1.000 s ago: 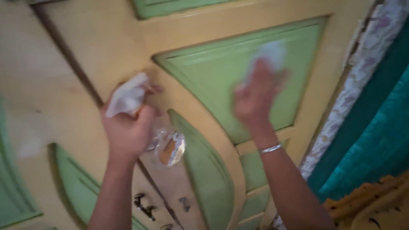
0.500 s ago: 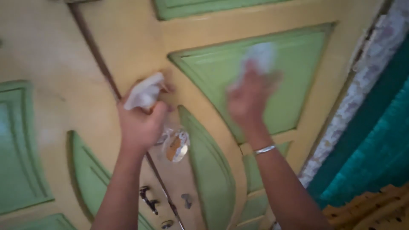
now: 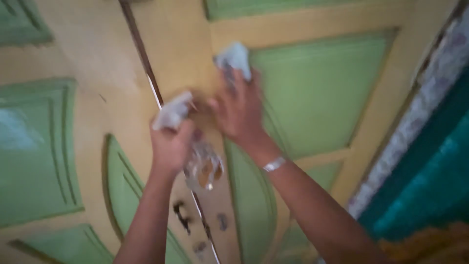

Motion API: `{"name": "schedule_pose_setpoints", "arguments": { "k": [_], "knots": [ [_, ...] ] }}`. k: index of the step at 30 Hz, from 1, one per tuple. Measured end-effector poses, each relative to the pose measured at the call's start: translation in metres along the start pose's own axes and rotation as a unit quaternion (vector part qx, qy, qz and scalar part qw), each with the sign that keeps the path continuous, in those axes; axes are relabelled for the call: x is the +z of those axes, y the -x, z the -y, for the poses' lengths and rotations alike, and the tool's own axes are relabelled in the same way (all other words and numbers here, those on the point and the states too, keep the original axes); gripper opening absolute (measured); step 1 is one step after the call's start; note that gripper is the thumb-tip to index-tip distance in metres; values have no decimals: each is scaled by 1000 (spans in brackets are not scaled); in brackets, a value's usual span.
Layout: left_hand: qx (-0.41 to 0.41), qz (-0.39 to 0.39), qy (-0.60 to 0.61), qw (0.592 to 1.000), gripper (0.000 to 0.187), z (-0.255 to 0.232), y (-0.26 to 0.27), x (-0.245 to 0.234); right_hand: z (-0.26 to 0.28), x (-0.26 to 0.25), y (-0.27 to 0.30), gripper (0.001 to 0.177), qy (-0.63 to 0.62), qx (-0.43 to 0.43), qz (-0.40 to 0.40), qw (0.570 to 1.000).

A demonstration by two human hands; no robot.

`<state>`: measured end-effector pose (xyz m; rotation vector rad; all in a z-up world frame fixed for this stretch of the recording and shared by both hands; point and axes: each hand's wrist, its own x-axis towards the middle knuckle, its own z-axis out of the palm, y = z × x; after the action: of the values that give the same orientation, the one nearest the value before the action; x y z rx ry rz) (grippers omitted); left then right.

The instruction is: The recorder is seen spraying a cleaning solution and wiping down the panels and frame of a green and yellow wooden door.

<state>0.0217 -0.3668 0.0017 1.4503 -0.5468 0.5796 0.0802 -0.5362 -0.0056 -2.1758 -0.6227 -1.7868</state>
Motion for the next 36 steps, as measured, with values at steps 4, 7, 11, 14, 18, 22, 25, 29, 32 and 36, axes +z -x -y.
{"name": "schedule_pose_setpoints", "arguments": {
  "k": [4, 7, 11, 14, 18, 22, 25, 29, 32, 36],
  "knots": [
    [74, 10, -2, 997, 39, 14, -2, -7, 6, 6, 15, 60, -23, -11, -23, 999],
    [53, 32, 33, 998, 41, 9, 5, -8, -4, 11, 63, 58, -36, 9, -10, 999],
    [69, 38, -9, 997, 38, 8, 14, -7, -13, 14, 118, 62, 52, 46, 2, 998],
    [101, 31, -25, 994, 38, 10, 17, -6, 2, 8, 85, 70, 53, 51, -5, 997],
    [120, 4, -91, 989, 38, 14, 23, -4, 26, -8, 15, 69, 18, 26, -9, 999],
    [70, 0, -76, 995, 43, 18, 27, -4, 5, 8, 50, 71, 14, 23, 7, 1000],
    [130, 16, -86, 988, 38, 22, 33, -7, -20, 18, 127, 69, 45, 15, -24, 999],
    [82, 46, -180, 979, 34, 12, 34, -9, -40, 22, 188, 69, 87, 79, 28, 993],
    [90, 46, -164, 981, 37, 9, 34, -5, -33, 18, 137, 74, 91, 93, 30, 991],
    [114, 45, -216, 969, 36, 16, 34, -3, -2, -11, 24, 77, 49, 59, 17, 997]
  ]
}}
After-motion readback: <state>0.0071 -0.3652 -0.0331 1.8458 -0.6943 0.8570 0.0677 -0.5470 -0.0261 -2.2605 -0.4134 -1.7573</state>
